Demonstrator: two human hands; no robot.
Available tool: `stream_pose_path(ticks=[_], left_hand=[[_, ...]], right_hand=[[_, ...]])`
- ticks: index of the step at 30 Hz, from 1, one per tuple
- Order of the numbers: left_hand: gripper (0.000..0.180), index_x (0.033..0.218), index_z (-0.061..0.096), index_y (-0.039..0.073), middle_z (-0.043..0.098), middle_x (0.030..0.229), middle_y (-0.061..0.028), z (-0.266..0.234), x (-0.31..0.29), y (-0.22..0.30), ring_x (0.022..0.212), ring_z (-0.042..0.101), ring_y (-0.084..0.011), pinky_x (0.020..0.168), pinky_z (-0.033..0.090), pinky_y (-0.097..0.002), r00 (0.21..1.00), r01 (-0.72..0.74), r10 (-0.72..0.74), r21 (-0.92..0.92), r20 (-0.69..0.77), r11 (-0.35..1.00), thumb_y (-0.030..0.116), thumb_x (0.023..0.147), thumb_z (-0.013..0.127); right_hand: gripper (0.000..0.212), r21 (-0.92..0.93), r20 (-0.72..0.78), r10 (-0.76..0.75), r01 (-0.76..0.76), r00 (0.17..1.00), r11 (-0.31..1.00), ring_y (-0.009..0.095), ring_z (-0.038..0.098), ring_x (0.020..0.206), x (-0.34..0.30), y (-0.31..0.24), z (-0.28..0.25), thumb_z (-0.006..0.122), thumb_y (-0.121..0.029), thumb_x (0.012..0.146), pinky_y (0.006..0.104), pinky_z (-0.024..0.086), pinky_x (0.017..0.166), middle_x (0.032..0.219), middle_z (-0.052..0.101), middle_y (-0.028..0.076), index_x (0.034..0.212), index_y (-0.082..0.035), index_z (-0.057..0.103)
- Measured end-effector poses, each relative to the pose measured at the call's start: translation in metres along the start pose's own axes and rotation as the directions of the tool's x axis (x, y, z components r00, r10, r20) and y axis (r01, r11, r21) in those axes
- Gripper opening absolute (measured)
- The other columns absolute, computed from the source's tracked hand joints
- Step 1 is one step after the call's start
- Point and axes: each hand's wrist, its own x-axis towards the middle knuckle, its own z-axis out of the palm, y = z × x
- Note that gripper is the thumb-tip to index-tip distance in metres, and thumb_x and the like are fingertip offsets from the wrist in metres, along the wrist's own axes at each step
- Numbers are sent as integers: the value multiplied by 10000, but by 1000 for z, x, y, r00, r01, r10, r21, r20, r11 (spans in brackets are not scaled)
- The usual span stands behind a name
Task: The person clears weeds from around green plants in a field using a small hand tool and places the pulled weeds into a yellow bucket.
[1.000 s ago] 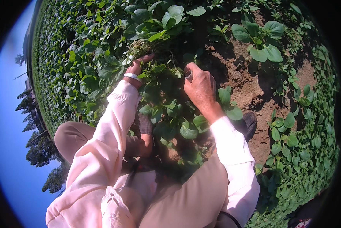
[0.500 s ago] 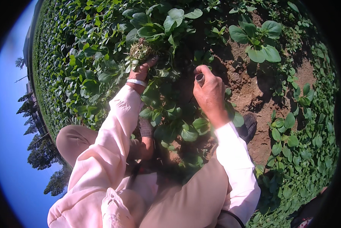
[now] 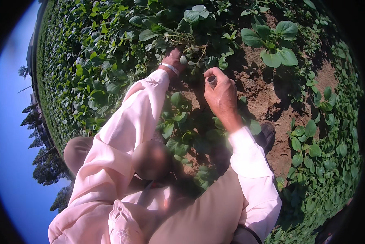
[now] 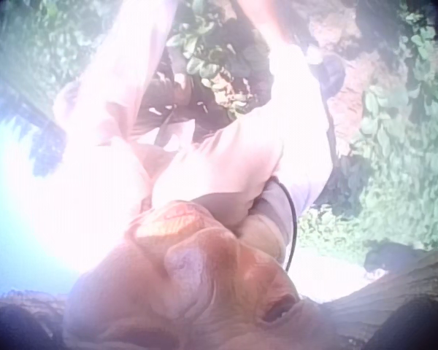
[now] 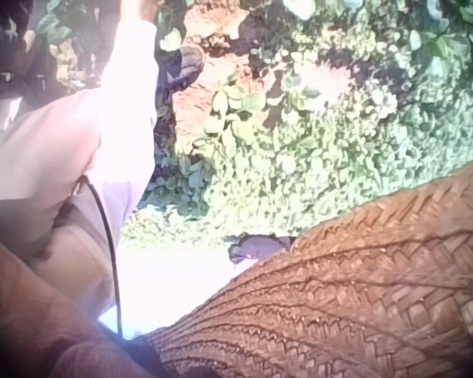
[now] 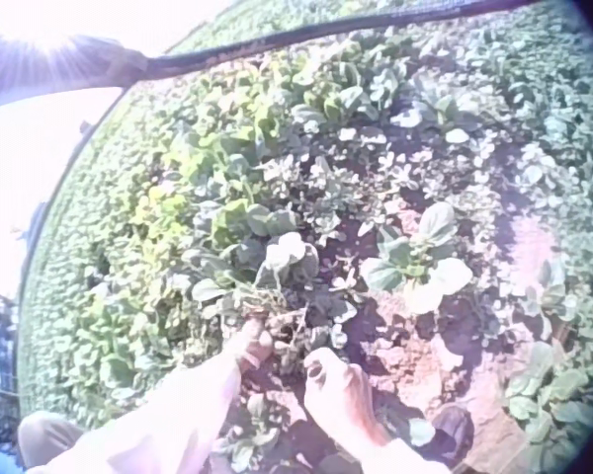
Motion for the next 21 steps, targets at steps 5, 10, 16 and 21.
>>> stream_pose_path(ticks=[5, 10, 16, 21], left_hand=[[418, 1194, 586, 55, 651, 1103, -188, 16, 35, -20, 971, 631, -350, 849, 492, -412, 979, -181, 162, -159, -123, 971, 152, 794, 659], [681, 1362, 440, 82, 560, 1270, -223, 8, 18, 0, 1174, 533, -429, 985, 436, -463, 985, -165, 168, 53, -49, 985, 372, 800, 693], [431, 1248, 584, 76, 644, 1190, -181, 15, 44, -4, 1054, 630, -342, 889, 498, -406, 964, -159, 107, -205, -242, 966, 269, 867, 644], [356, 1175, 607, 64, 669, 1091, -86, -7, 53, -48, 936, 632, -230, 795, 528, -360, 952, -106, -226, -916, -205, 387, 168, 842, 680]], right_hand=[[161, -106, -163, -86, 70, 983, 992, 389, 666, 815, 36, 0, 34, 635, -87, 777, 455, 529, 704, 822, 696, 165, 934, -55, 633], [151, -3, -80, -62, 62, 995, 998, 380, 671, 792, 30, 8, 17, 637, -48, 771, 452, 520, 676, 790, 688, 164, 920, -59, 620], [236, -50, -80, -84, 80, 993, 996, 350, 671, 707, -27, 9, -21, 637, 3, 760, 436, 505, 619, 708, 672, 132, 972, -83, 582], [234, -63, -54, -84, 81, 995, 995, 352, 670, 704, -11, 0, -19, 629, 19, 763, 435, 505, 615, 701, 668, 135, 969, -82, 580]])
